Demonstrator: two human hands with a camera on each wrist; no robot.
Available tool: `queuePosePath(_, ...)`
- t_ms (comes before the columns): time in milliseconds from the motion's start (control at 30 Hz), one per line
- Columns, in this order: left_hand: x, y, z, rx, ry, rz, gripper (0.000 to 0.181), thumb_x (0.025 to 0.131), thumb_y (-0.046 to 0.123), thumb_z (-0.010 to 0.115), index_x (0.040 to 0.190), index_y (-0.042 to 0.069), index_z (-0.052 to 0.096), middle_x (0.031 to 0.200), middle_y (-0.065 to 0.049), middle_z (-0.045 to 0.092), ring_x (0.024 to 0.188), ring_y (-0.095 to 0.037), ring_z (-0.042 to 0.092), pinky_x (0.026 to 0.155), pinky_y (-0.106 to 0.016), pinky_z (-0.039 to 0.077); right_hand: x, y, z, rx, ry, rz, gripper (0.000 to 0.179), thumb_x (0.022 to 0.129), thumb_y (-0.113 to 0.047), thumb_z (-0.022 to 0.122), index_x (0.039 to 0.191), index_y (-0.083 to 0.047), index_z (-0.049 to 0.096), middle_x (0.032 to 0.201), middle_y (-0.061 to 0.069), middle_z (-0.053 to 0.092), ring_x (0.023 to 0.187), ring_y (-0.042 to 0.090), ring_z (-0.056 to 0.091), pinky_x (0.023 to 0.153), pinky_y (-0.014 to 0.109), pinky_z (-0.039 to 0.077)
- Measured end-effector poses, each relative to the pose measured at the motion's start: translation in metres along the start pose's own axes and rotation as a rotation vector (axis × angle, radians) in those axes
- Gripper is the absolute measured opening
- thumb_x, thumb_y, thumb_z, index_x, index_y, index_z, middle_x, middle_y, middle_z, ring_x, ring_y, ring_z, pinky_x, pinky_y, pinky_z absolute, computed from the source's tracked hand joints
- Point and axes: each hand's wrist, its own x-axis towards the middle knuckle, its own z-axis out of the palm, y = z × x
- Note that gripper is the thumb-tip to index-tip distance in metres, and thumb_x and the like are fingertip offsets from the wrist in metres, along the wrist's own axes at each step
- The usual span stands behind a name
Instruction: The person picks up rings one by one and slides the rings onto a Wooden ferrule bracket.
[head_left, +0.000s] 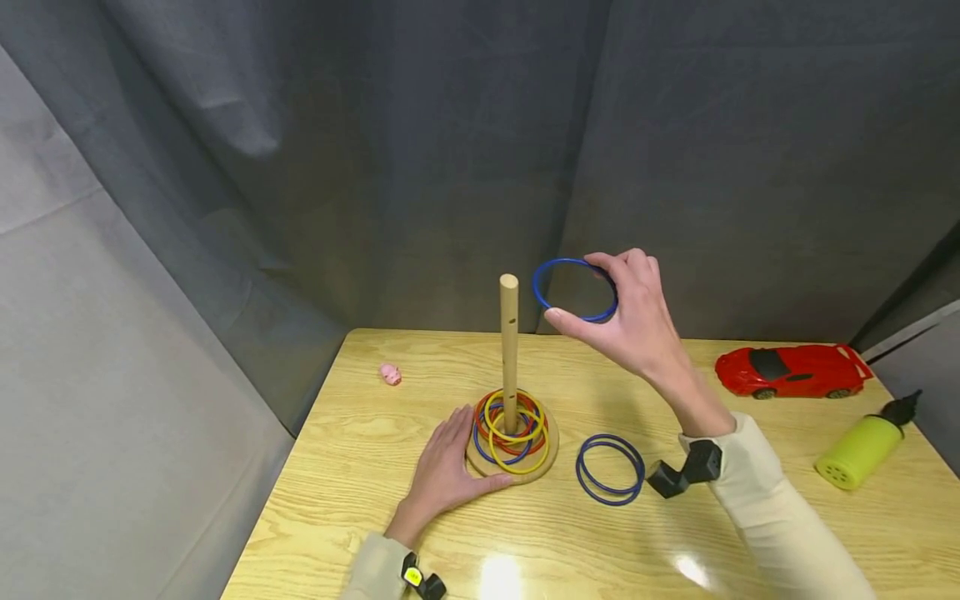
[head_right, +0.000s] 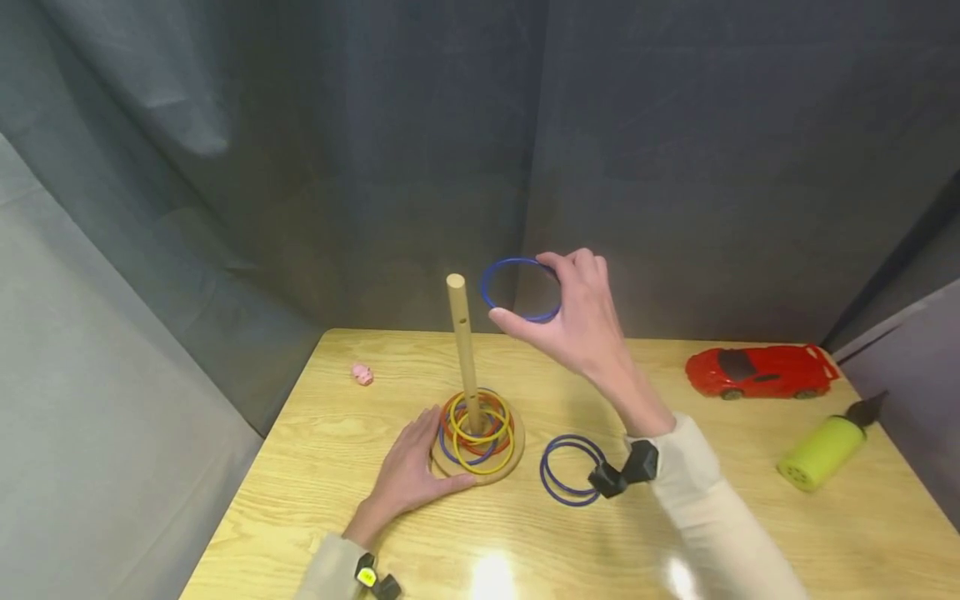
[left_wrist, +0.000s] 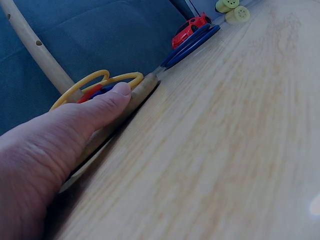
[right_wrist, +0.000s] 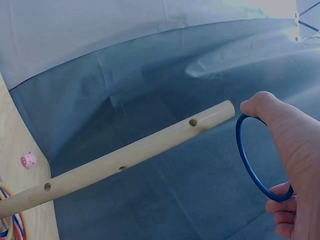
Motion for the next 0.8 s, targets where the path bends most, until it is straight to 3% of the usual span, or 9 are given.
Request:
queuePosePath(400,0.0,-0.003,0.0,-0.022,0.005,-0.002,0.133,0.074,0.091,0.064,0.168,0.008,0.02,0.173,-0.008,0.024,0.161,-0.022,0.018,0.132,-0.041,0.016,0.017,-0.016,0.003,0.036,0.014,-0.056,0.073,0.074,-0.045,0.091,0.128,-0.003,0.067,0.107,0.011,0.054,0.109,0.03,0.042,0.084,0.04,0.039)
queuePosePath(600,0.001,-0.004,0.001,-0.014,0.018,0.014,0.132,0.074,0.091,0.064,0.167,0.008,0.022,0.173,-0.007,0.026,0.16,-0.024,0.021,0.131,-0.044,0.019,0.016,-0.025,0.011,0.04,-0.014,-0.119,0.076,0.072,-0.047,0.092,0.128,-0.001,0.066,0.106,0.011,0.055,0.103,0.03,0.041,0.082,0.038,0.037)
queuePosePath(800,0.001,-0.004,0.001,-0.005,0.015,0.015,0.132,0.075,0.092,0.062,0.167,0.007,0.022,0.173,-0.008,0.025,0.16,-0.024,0.021,0.131,-0.044,0.019,0.013,-0.031,0.02,0.038,-0.055,-0.13,0.078,0.073,-0.051,0.09,0.131,-0.004,0.066,0.106,0.008,0.054,0.103,0.028,0.041,0.08,0.037,0.038)
